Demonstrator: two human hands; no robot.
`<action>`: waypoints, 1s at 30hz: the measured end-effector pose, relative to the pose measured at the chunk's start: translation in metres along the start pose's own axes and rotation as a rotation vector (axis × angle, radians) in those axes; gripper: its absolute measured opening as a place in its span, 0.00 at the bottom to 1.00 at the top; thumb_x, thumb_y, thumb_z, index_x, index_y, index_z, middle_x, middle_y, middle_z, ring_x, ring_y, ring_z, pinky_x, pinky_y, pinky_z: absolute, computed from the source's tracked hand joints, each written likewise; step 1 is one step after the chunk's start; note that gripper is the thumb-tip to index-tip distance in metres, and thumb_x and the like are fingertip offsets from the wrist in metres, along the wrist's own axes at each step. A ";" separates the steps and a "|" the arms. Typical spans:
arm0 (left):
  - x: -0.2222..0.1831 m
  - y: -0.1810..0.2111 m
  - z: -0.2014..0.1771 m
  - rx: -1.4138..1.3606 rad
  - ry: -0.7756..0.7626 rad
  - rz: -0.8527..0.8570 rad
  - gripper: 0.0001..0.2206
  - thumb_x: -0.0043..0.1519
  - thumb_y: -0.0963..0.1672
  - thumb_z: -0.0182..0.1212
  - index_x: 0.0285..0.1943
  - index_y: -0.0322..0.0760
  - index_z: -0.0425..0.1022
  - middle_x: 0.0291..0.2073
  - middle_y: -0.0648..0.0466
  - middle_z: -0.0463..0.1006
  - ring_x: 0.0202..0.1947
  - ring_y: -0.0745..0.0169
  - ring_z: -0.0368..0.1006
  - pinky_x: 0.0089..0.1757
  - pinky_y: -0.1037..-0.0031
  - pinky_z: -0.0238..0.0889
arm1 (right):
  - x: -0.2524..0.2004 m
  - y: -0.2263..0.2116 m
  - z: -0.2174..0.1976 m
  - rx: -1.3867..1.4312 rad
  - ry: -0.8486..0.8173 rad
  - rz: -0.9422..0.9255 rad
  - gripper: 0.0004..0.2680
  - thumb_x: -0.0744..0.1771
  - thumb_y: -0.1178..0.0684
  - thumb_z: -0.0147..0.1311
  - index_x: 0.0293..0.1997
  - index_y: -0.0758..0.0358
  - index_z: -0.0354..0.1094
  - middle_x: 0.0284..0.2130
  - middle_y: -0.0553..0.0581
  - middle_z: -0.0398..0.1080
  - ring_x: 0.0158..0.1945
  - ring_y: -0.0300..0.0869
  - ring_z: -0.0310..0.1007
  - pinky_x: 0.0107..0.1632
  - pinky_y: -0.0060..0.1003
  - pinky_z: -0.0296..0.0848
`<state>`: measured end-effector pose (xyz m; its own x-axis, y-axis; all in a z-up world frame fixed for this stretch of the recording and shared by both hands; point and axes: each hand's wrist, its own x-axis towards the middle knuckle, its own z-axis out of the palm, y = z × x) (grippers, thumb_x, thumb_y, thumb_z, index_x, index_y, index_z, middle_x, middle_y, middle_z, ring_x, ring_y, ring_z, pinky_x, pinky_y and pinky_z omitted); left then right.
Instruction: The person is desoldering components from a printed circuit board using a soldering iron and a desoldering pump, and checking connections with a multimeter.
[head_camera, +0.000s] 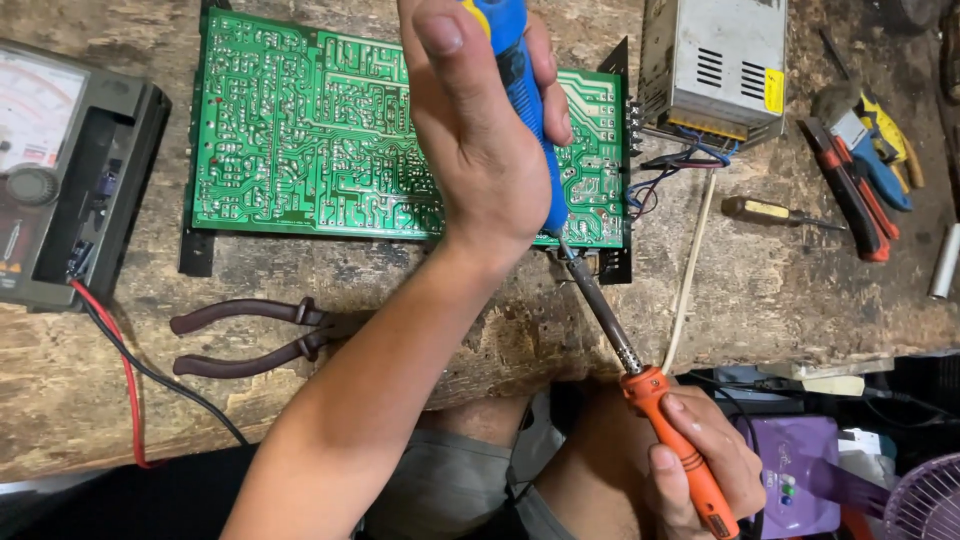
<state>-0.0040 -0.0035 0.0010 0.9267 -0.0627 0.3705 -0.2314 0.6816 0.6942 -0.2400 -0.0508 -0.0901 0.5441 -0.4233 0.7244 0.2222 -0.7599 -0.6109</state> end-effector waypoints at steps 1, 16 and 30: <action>0.000 0.000 0.000 0.002 0.000 0.000 0.19 0.53 0.58 0.31 0.31 0.44 0.50 0.17 0.55 0.59 0.09 0.69 0.56 0.14 0.85 0.48 | 0.001 -0.001 0.001 0.001 0.000 0.001 0.11 0.57 0.55 0.45 0.34 0.74 0.58 0.25 0.68 0.64 0.26 0.52 0.68 0.32 0.37 0.71; -0.007 -0.018 0.003 0.192 -0.126 0.023 0.14 0.57 0.53 0.31 0.29 0.44 0.55 0.17 0.60 0.61 0.11 0.73 0.60 0.14 0.87 0.52 | 0.000 -0.008 0.009 0.049 0.020 0.060 0.09 0.59 0.54 0.44 0.34 0.71 0.58 0.25 0.68 0.63 0.26 0.53 0.66 0.35 0.40 0.71; -0.083 0.072 -0.051 -0.845 -0.496 -0.626 0.16 0.56 0.36 0.52 0.53 0.27 0.58 0.42 0.48 0.68 0.42 0.64 0.65 0.41 0.72 0.64 | 0.011 -0.006 -0.100 0.597 0.220 1.309 0.16 0.64 0.48 0.33 0.41 0.75 0.59 0.31 0.70 0.64 0.39 0.55 0.64 0.50 0.41 0.57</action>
<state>-0.0825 0.0885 -0.0111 0.5483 -0.7117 0.4392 0.6705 0.6879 0.2777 -0.3162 -0.1001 -0.0465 0.4970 -0.7452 -0.4446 0.0005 0.5126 -0.8586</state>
